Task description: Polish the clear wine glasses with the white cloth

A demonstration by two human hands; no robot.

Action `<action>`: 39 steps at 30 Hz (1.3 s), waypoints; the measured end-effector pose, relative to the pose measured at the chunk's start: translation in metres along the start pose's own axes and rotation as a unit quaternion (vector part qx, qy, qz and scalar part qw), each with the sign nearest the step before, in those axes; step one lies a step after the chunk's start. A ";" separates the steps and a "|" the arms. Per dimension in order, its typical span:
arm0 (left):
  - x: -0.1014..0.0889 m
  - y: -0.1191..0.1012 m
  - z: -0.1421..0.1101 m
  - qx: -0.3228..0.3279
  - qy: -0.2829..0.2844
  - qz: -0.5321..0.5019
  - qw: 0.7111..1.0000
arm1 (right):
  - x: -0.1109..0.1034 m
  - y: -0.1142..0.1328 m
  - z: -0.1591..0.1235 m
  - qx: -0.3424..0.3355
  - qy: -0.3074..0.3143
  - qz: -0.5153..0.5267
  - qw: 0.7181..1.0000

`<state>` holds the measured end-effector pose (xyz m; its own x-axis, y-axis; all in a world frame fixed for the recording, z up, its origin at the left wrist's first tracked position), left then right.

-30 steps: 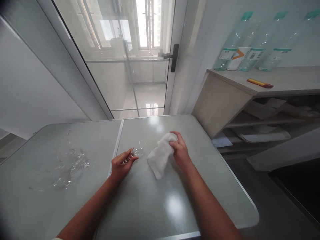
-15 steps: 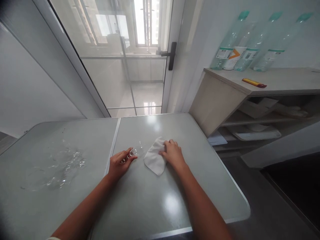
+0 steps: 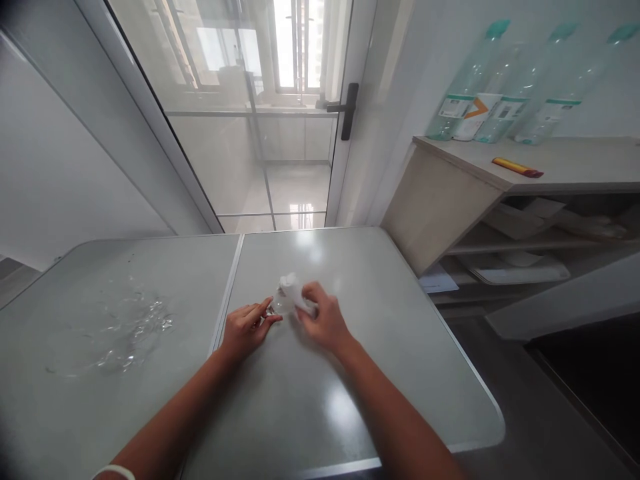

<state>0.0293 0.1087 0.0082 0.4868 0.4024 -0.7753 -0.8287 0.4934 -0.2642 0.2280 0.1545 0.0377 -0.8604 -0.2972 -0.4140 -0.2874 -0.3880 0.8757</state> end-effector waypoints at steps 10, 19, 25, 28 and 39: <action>-0.012 -0.027 0.000 0.103 0.002 0.023 0.994 | 0.012 -0.003 0.002 0.038 0.179 0.144 0.973; 0.020 -0.009 0.005 -0.155 0.229 -0.405 0.871 | 0.014 0.001 -0.009 -0.099 0.191 0.111 0.970; 0.028 -0.008 0.000 -0.216 0.356 -0.532 0.737 | 0.016 0.011 -0.011 -0.141 0.195 0.110 0.964; 0.014 -0.001 0.007 -0.156 0.219 -0.345 0.899 | 0.014 -0.008 -0.002 0.003 0.118 0.178 0.977; 0.038 -0.015 -0.004 -0.249 0.311 -0.517 0.758 | 0.011 -0.001 -0.005 0.012 0.094 0.200 0.975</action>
Point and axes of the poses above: each hand's wrist, its own z-axis towards the middle knuckle, its own x-axis out of the palm, y = z × x, the point moved 7 cm from there along z, towards the middle knuckle, and after that the axes turned 9 degrees about y, right-handed, at the moved point
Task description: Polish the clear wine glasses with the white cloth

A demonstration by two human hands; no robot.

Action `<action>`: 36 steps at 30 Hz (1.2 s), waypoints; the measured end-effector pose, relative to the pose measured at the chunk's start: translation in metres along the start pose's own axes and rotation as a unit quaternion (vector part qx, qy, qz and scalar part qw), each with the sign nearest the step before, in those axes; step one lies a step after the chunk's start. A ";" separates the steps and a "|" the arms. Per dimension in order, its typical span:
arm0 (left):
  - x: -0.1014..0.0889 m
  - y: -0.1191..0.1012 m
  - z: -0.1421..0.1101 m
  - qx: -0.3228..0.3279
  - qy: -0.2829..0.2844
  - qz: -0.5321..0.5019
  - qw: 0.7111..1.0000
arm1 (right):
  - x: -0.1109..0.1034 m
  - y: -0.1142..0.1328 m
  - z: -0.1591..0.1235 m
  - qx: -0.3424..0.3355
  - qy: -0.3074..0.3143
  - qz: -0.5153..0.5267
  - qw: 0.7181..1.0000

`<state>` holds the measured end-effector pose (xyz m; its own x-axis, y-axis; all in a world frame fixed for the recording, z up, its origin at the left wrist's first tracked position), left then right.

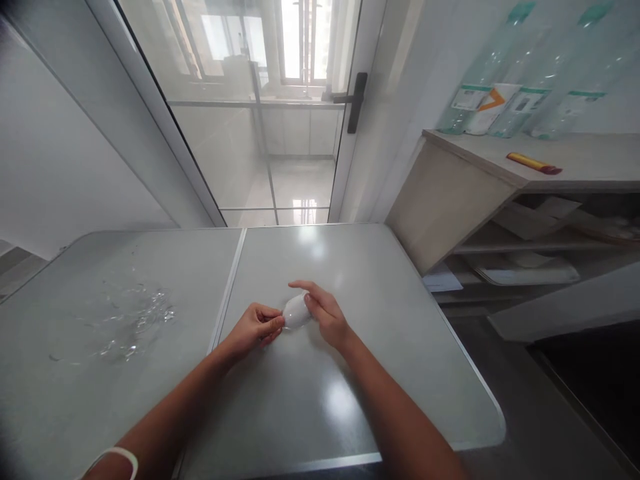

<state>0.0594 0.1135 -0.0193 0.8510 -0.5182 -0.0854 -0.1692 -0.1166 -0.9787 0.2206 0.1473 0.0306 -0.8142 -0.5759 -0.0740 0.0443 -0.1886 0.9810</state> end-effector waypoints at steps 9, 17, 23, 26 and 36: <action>-0.010 -0.017 -0.009 0.116 -0.180 0.323 0.922 | -0.008 -0.021 0.006 0.088 -0.055 0.021 0.994; -0.009 -0.008 -0.006 0.087 -0.165 0.191 0.964 | -0.002 -0.016 0.009 0.075 -0.037 0.081 0.993; 0.021 0.010 0.004 -0.081 0.079 -0.211 0.971 | -0.006 0.003 0.001 -0.001 0.018 0.025 1.000; 0.008 0.006 0.004 -0.029 -0.004 -0.099 0.995 | -0.007 0.006 0.001 -0.043 0.004 -0.060 0.997; -0.005 -0.024 -0.018 0.186 -0.222 0.437 0.852 | -0.010 -0.052 0.006 0.176 -0.092 0.193 0.961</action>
Point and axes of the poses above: each hand's wrist, its own z-axis towards the middle knuckle, its own x-axis out of the palm, y = z × x, the point moved 7 cm from there along z, towards the middle knuckle, and after that the axes turned 9 degrees about y, right-handed, at the moved point
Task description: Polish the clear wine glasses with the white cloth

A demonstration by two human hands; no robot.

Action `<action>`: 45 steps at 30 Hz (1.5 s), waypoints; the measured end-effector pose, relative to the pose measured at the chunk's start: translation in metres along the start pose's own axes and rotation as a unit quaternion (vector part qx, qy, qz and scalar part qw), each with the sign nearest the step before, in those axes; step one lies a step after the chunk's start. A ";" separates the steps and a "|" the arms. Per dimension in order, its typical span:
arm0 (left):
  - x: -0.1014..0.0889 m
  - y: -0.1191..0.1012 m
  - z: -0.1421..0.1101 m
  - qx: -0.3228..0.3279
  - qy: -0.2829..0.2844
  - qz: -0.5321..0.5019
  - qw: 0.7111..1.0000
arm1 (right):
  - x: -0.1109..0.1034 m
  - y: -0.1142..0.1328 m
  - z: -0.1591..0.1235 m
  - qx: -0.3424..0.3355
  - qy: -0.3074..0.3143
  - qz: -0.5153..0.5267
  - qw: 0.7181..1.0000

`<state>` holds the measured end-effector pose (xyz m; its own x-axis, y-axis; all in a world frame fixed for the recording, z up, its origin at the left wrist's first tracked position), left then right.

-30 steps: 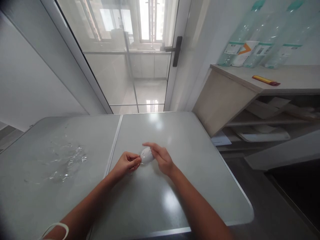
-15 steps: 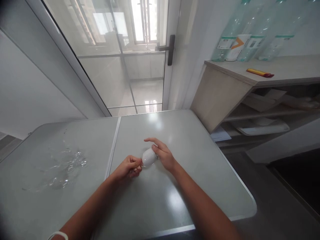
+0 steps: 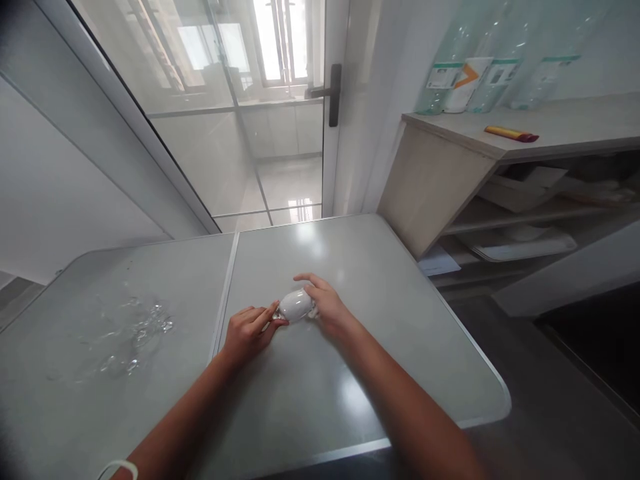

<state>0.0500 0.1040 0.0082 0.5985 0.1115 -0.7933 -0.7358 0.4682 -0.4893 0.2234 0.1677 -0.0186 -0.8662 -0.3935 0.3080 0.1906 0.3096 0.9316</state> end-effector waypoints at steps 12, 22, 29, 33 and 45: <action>0.031 0.022 0.000 -0.246 0.031 -0.521 0.817 | -0.037 0.036 -0.010 -0.219 -0.182 0.068 0.956; 0.046 0.009 -0.002 -0.220 0.048 -0.620 0.752 | 0.033 0.016 -0.003 -0.118 0.046 0.169 0.977; 0.045 0.017 -0.001 -0.234 0.007 -0.683 0.692 | 0.034 0.016 -0.005 -0.144 0.063 0.109 0.982; 0.046 0.026 -0.001 -0.257 -0.033 -0.663 0.702 | 0.043 0.032 -0.020 -0.250 0.078 -0.115 0.958; 0.006 -0.012 -0.004 0.021 0.012 -0.036 0.999 | 0.056 0.045 -0.029 -0.277 0.118 -0.465 0.832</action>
Point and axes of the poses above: each hand's wrist, its own z-axis towards the middle knuckle, its own x-axis out of the palm, y = z × x, the point moved 7 cm from there along z, towards the middle knuckle, and after that the axes turned 9 degrees about y, right-handed, at the moved point
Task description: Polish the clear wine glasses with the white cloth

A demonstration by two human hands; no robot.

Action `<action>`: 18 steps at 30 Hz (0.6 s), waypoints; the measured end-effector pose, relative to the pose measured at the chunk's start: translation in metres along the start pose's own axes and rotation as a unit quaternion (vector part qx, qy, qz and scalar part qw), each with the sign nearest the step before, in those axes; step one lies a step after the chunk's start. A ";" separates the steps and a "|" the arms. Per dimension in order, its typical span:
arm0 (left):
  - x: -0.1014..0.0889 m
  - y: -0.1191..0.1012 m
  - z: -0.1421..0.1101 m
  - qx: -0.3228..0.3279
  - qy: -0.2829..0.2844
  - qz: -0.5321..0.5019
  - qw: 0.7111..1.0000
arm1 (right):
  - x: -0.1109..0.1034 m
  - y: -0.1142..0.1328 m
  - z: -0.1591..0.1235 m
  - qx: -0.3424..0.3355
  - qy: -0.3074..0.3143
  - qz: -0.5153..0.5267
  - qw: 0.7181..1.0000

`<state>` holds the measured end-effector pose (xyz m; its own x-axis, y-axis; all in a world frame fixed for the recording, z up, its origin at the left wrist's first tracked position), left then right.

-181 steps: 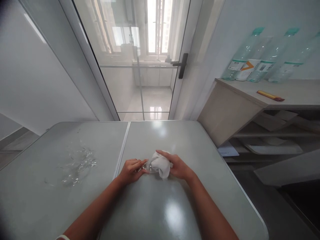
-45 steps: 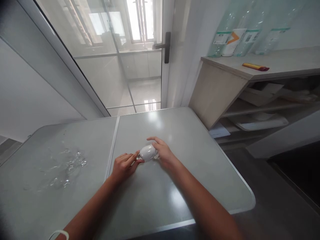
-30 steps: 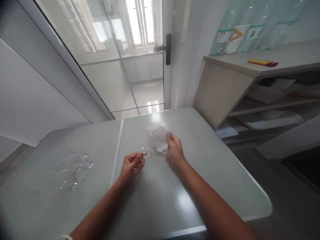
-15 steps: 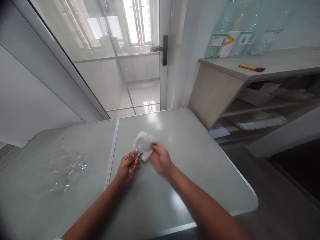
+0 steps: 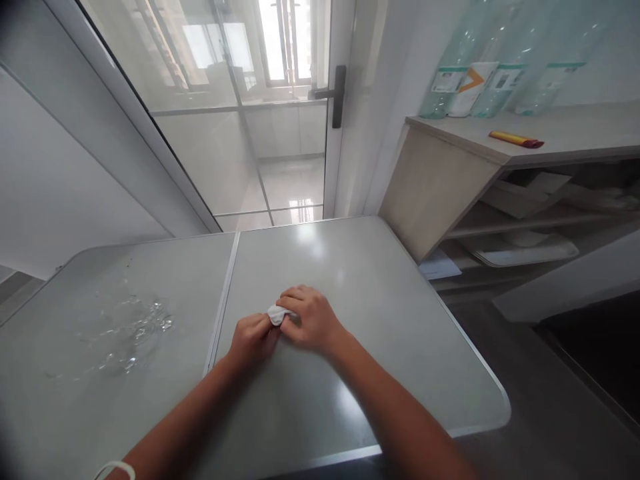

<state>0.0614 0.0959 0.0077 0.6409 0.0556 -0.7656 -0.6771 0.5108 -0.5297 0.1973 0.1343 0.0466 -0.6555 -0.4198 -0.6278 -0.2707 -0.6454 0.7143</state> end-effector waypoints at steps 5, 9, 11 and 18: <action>-0.005 -0.014 -0.005 0.110 -0.008 0.065 0.992 | 0.002 -0.030 -0.002 0.109 -0.010 0.345 0.932; -0.009 -0.002 -0.004 -0.021 -0.084 -0.077 0.993 | 0.015 -0.047 -0.002 0.144 -0.111 0.613 0.769; -0.002 0.010 -0.004 -0.120 -0.102 -0.215 0.964 | 0.020 -0.051 -0.004 0.135 -0.175 0.649 0.729; 0.022 0.031 -0.001 -0.242 -0.096 -0.531 0.806 | 0.011 -0.014 -0.009 -0.019 -0.193 0.326 0.925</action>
<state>0.0542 0.1127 -0.0263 0.9650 -0.0366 0.2597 0.2585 -0.0334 -0.9654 0.2006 0.1332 0.0272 -0.8756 -0.4737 0.0949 0.2911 -0.3606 0.8861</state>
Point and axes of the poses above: each hand's wrist, its own z-axis towards the middle knuckle, its own x-axis out of the palm, y = z × x, the point moved 7 cm from there along z, towards the middle knuckle, and after that the axes turned 9 degrees about y, right-handed, at the moved point
